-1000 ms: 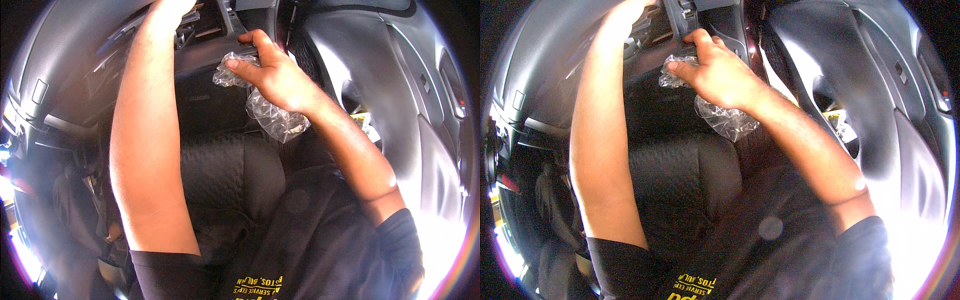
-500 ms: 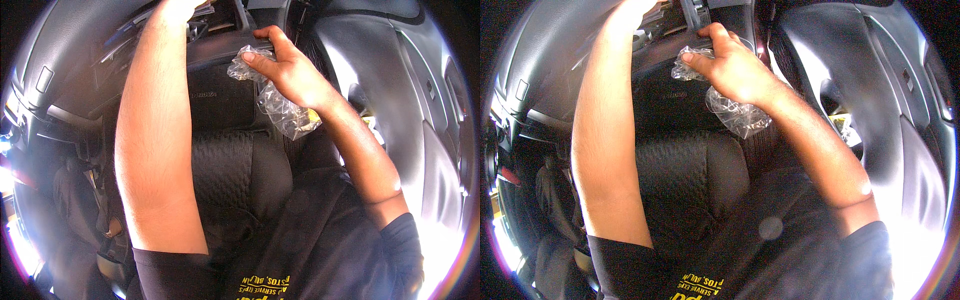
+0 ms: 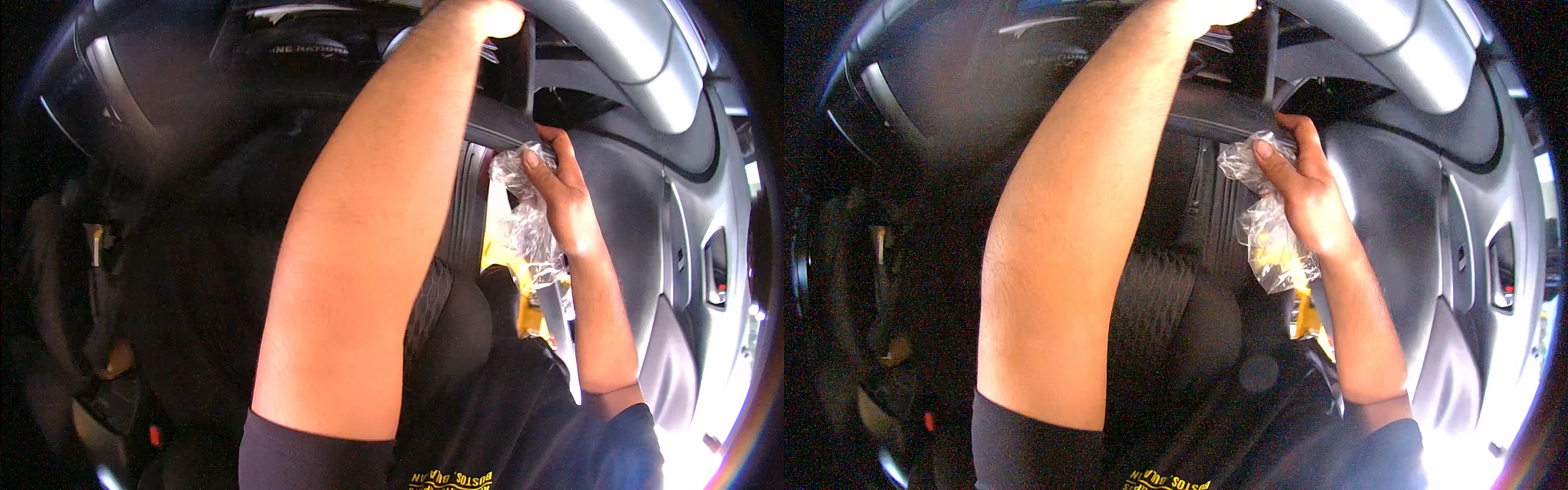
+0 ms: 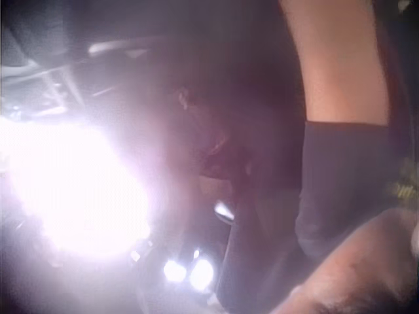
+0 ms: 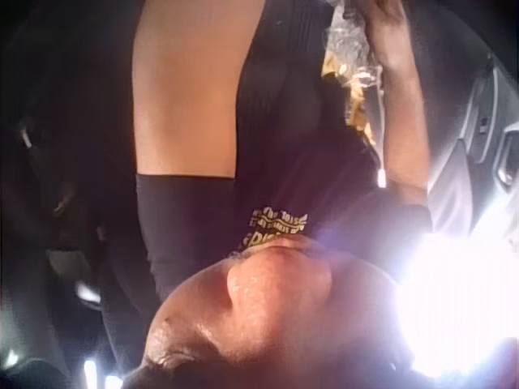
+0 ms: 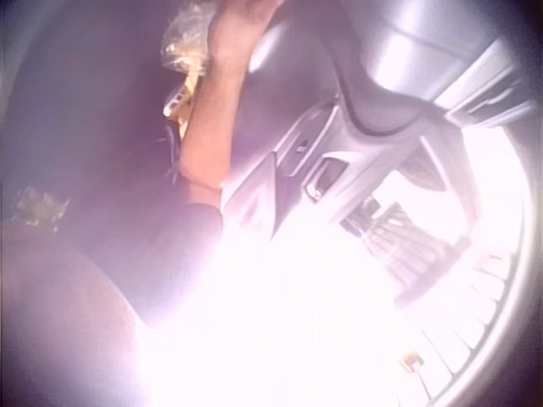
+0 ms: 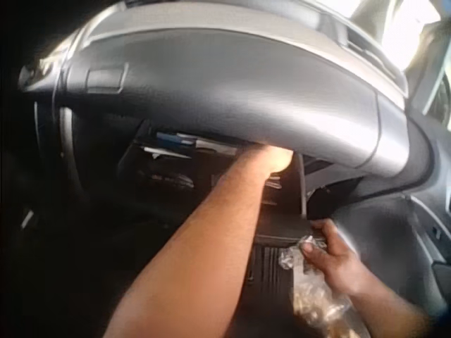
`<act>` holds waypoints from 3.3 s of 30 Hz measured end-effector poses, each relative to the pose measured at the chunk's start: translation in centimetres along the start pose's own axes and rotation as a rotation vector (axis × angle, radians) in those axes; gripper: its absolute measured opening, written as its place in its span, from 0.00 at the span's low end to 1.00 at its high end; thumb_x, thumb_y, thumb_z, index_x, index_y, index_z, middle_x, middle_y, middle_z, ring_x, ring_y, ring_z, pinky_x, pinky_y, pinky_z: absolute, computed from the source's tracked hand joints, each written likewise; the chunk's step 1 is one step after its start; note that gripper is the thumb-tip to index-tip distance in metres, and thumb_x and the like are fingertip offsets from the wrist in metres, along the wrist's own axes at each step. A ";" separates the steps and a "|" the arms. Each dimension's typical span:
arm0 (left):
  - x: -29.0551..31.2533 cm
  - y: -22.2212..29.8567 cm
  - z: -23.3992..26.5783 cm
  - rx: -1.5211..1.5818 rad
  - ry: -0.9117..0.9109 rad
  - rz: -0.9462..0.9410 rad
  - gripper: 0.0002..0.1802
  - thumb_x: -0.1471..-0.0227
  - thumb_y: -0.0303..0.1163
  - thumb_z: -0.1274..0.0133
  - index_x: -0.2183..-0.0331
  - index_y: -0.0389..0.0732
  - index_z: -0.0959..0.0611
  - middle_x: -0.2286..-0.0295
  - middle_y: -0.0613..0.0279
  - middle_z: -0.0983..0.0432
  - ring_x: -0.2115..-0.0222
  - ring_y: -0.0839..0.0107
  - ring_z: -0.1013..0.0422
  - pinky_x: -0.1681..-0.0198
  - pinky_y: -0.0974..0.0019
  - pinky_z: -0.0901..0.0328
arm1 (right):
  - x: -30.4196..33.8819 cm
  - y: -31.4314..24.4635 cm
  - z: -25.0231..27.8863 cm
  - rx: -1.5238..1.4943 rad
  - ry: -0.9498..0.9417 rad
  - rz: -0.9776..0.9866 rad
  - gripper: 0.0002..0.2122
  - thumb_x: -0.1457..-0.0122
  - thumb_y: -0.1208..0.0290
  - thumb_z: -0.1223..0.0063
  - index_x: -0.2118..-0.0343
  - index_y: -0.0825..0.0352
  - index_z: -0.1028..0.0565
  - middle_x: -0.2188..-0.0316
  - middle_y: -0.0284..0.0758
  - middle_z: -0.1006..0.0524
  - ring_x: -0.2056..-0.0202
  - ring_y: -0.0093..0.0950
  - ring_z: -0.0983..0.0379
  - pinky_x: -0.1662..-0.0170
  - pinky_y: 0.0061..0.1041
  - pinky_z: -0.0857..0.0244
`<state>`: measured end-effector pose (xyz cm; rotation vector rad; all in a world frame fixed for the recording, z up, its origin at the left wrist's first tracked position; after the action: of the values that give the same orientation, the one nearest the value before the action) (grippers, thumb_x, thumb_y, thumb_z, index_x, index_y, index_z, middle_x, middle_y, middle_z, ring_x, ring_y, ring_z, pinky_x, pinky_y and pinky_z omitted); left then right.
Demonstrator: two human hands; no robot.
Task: The person retrieves a new cabin air filter from a box, walks to a vehicle, and installs it into the glove compartment area. The person then closes the glove compartment door.
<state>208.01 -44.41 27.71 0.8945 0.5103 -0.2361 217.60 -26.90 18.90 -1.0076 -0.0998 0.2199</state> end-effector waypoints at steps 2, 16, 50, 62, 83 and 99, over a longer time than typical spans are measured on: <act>0.8 0.0 0.6 0.027 0.017 0.009 0.28 0.35 0.40 0.59 0.40 0.36 0.33 0.39 0.46 0.39 0.40 0.55 0.40 0.37 0.54 0.44 | -0.1 0.6 0.3 -0.004 0.006 -0.004 0.20 0.34 0.62 0.49 0.45 0.69 0.36 0.57 0.37 0.25 0.55 0.22 0.32 0.49 0.22 0.38; 2.6 -0.4 1.8 0.067 0.032 0.009 0.27 0.35 0.40 0.61 0.40 0.36 0.33 0.39 0.46 0.39 0.40 0.55 0.40 0.37 0.55 0.43 | -0.3 1.0 0.5 -0.086 -0.021 -0.087 0.20 0.32 0.62 0.53 0.44 0.70 0.37 0.55 0.36 0.27 0.55 0.21 0.32 0.50 0.21 0.38; -3.4 -1.4 -5.2 -0.317 0.051 -0.381 0.17 0.37 0.36 0.59 0.57 0.33 0.22 0.56 0.41 0.25 0.55 0.50 0.28 0.51 0.50 0.34 | -0.3 0.4 0.6 -0.019 -0.027 0.050 0.26 0.37 0.56 0.45 0.47 0.73 0.36 0.54 0.52 0.26 0.49 0.35 0.29 0.45 0.32 0.39; -4.3 -1.7 -5.7 0.438 -0.372 0.141 0.13 0.36 0.32 0.55 0.65 0.34 0.20 0.72 0.55 0.24 0.75 0.66 0.28 0.74 0.65 0.31 | -0.5 -0.1 1.0 -0.018 -0.014 0.066 0.28 0.39 0.53 0.42 0.48 0.71 0.35 0.55 0.54 0.26 0.49 0.42 0.28 0.46 0.37 0.37; -4.0 -3.7 -7.0 0.103 -0.220 0.009 0.12 0.35 0.32 0.55 0.66 0.38 0.19 0.71 0.64 0.23 0.71 0.71 0.30 0.65 0.63 0.33 | -0.3 0.7 0.4 0.067 0.058 0.169 0.29 0.40 0.55 0.42 0.46 0.73 0.38 0.52 0.61 0.32 0.47 0.55 0.32 0.44 0.43 0.37; -4.9 -3.4 -7.0 0.385 -0.355 0.234 0.11 0.40 0.29 0.51 0.72 0.35 0.20 0.77 0.54 0.23 0.77 0.66 0.26 0.73 0.64 0.30 | -0.9 1.8 0.4 -0.058 0.027 0.143 0.29 0.40 0.53 0.42 0.48 0.73 0.36 0.52 0.58 0.29 0.47 0.50 0.31 0.45 0.40 0.37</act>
<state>200.18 -41.02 24.36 1.2466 0.0247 -0.2778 216.40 -25.81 17.60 -1.0761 -0.0091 0.3354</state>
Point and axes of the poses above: each hand's wrist, its own x-axis away from the middle knuckle, its own z-axis out of the back of the hand, y = z × x, the point moved 6 cm from there along -x, towards the middle knuckle
